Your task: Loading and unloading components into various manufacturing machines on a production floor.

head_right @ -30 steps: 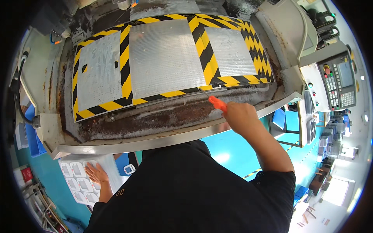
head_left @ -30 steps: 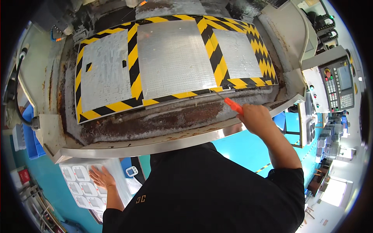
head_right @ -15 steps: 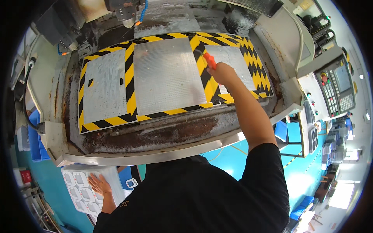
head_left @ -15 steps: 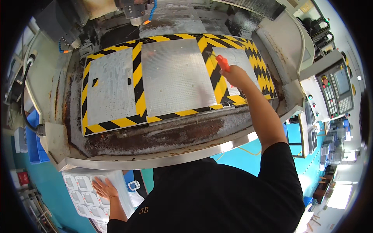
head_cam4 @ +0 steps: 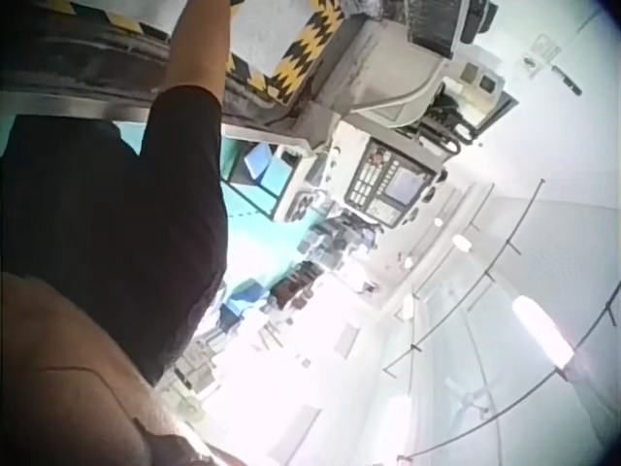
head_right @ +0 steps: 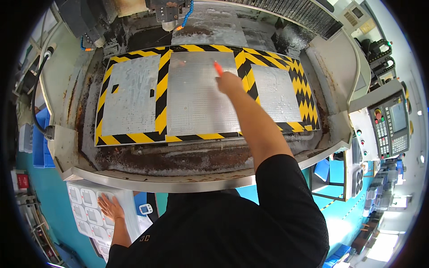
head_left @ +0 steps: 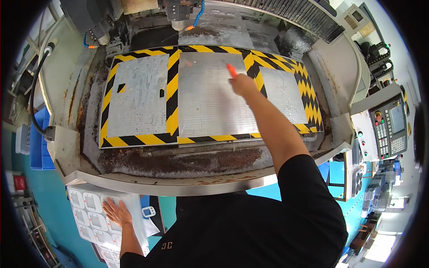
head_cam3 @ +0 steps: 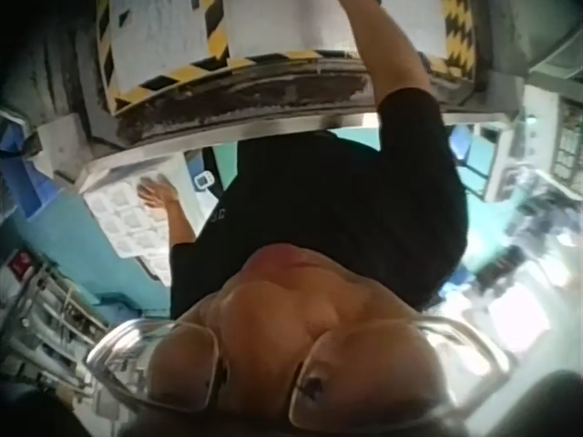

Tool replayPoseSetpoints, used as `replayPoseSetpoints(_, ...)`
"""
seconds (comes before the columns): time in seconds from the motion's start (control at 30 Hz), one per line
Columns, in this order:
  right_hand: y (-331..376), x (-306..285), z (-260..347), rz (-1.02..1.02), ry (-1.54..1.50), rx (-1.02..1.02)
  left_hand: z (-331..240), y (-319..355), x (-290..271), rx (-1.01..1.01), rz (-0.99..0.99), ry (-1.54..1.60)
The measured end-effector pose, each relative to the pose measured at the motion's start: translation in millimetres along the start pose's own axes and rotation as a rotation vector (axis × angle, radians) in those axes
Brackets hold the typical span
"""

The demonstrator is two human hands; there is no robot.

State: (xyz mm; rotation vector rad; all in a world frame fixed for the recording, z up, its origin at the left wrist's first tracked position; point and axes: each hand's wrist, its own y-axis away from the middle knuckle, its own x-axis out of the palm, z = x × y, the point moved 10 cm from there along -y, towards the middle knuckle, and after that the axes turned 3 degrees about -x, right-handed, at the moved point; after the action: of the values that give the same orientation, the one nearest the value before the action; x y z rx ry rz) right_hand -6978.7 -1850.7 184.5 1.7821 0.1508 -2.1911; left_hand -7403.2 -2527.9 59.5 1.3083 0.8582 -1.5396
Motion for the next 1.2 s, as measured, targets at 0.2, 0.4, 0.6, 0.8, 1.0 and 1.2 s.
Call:
replayPoseSetpoints(0.2,71.0,-10.9,-59.2,0.066,0.034,0.147,7.4,3.2,1.7,-0.015,-0.012,0.003)
replayPoseSetpoints(0.4,247.0,10.7,67.3,0.207,0.213,-0.444,-5.1,-3.3,4.4,0.003,-0.031,0.034)
replayPoseSetpoints(0.6,287.8,-23.7,-5.8,0.260,0.287,-0.297,5.0,-2.0,6.1,0.016,-0.070,0.025)
replayPoseSetpoints(0.8,199.3,-70.6,-100.6,0.165,0.153,0.057,-2.4,-1.0,-2.4,-0.002,-0.019,0.041)
replayPoseSetpoints(1.0,132.5,13.7,56.2,0.220,0.108,-0.243,7.7,5.3,-0.4,-0.021,-0.032,0.034)
replayPoseSetpoints(1.2,33.7,-32.0,-61.6,0.048,0.111,0.039,-7.9,-3.6,-3.4,-0.003,-0.004,0.110)
